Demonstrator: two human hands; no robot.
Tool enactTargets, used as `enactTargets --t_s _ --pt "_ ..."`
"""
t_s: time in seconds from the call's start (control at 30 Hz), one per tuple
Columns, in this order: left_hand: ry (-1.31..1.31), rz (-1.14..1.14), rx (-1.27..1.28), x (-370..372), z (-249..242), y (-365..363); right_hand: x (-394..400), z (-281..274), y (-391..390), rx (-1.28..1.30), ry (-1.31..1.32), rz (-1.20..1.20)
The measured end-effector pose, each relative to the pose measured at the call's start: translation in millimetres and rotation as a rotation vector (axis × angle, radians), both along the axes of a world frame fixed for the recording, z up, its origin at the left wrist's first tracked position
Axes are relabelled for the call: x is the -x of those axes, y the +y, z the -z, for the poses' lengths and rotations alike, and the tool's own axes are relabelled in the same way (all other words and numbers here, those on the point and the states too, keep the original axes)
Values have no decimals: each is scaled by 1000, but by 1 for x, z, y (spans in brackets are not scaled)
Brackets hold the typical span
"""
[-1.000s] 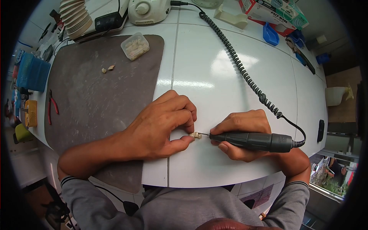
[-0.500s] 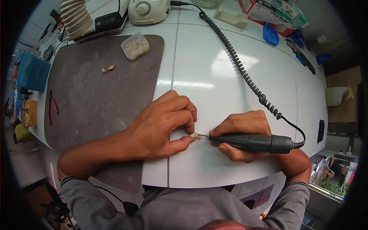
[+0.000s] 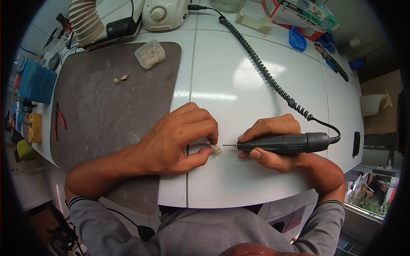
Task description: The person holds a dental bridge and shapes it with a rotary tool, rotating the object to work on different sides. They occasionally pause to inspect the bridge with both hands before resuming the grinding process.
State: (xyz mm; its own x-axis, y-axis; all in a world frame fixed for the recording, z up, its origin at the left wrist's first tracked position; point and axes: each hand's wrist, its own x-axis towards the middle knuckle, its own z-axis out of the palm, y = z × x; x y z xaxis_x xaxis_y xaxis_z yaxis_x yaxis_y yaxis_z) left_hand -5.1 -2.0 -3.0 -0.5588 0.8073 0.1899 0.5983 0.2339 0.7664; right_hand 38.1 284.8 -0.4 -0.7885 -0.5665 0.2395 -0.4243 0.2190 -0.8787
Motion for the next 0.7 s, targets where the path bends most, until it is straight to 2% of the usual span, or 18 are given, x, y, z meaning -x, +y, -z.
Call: enactTargets --t_s 0.7 --pt "56 -14 49 -4 -1 3 -4 -2 -7 -31 84 -28"
